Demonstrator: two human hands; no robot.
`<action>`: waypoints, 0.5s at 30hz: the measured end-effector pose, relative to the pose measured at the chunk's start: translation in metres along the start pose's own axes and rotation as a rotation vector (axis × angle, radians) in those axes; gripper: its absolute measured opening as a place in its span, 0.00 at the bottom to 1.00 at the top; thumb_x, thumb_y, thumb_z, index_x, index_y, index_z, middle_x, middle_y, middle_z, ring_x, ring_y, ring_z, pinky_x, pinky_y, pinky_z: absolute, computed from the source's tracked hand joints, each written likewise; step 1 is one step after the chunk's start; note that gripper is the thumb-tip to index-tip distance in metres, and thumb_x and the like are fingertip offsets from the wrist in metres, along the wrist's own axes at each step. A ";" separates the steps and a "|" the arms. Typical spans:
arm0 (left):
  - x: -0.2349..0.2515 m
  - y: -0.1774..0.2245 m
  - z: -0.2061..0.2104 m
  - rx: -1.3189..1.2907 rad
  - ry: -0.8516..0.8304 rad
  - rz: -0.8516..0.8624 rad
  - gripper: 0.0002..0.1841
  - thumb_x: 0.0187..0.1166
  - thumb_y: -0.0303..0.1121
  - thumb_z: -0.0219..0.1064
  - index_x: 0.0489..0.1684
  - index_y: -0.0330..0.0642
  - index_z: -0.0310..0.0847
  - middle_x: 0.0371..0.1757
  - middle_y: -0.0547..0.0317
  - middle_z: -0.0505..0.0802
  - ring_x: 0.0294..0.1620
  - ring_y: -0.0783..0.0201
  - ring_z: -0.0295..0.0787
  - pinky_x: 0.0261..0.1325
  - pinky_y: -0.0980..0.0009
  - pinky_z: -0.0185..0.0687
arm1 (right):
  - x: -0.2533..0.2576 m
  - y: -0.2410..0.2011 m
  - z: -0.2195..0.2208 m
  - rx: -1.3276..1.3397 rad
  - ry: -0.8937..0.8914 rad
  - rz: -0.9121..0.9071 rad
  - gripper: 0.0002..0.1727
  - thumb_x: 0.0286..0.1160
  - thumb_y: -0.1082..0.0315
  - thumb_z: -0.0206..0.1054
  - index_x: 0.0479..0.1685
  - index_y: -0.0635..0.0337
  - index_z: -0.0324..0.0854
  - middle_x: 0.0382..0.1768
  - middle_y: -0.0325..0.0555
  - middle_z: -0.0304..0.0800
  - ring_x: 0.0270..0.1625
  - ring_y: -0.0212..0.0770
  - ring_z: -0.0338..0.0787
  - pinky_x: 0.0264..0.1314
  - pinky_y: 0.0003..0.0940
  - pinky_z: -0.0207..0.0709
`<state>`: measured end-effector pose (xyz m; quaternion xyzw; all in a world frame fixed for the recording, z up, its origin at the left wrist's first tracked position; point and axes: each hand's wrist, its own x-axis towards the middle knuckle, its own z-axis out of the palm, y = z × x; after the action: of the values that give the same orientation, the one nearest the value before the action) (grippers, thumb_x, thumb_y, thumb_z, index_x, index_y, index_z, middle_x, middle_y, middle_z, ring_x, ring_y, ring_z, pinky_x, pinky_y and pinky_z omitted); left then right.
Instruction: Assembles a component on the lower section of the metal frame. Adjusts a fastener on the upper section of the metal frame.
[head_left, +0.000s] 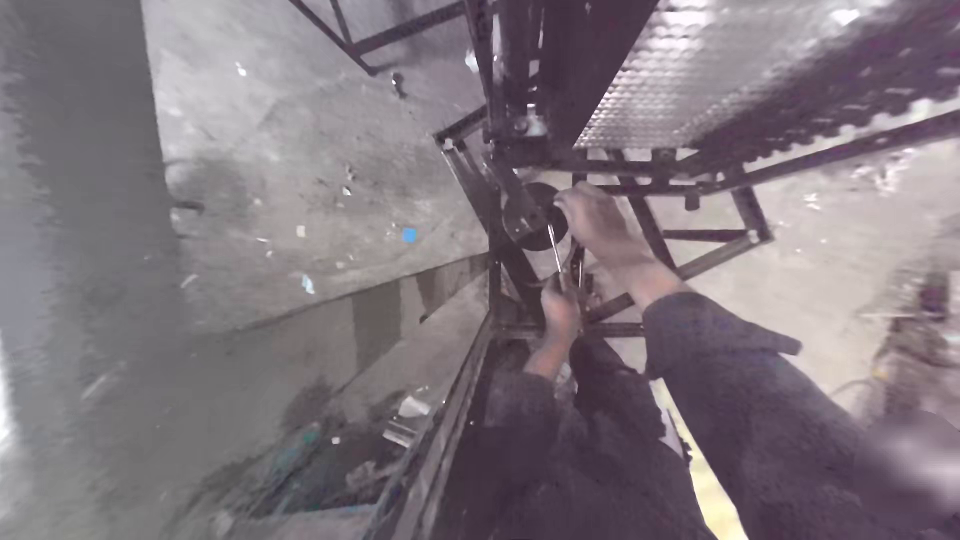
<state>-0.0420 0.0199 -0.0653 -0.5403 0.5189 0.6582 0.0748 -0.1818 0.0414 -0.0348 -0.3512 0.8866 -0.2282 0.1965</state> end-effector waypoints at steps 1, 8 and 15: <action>0.000 0.000 0.002 0.000 0.006 -0.003 0.19 0.95 0.39 0.50 0.58 0.31 0.81 0.23 0.56 0.82 0.17 0.68 0.77 0.24 0.70 0.80 | 0.000 0.000 0.001 0.009 0.004 0.006 0.12 0.88 0.66 0.62 0.58 0.61 0.87 0.55 0.59 0.89 0.60 0.60 0.89 0.68 0.53 0.81; -0.001 0.002 0.006 0.002 0.008 0.035 0.17 0.95 0.36 0.52 0.58 0.29 0.80 0.28 0.54 0.85 0.21 0.68 0.81 0.28 0.71 0.84 | 0.000 0.011 0.019 0.016 0.049 -0.002 0.12 0.87 0.64 0.63 0.59 0.56 0.87 0.55 0.57 0.88 0.59 0.58 0.90 0.64 0.53 0.83; -0.003 0.013 0.001 0.105 -0.034 -0.009 0.17 0.95 0.36 0.51 0.60 0.29 0.79 0.32 0.52 0.85 0.24 0.66 0.82 0.32 0.69 0.86 | 0.004 0.007 0.008 0.035 0.042 -0.027 0.13 0.89 0.62 0.61 0.60 0.56 0.87 0.54 0.56 0.90 0.59 0.59 0.90 0.66 0.55 0.82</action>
<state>-0.0495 0.0160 -0.0556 -0.5267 0.5491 0.6387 0.1147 -0.1844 0.0408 -0.0456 -0.3545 0.8816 -0.2536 0.1810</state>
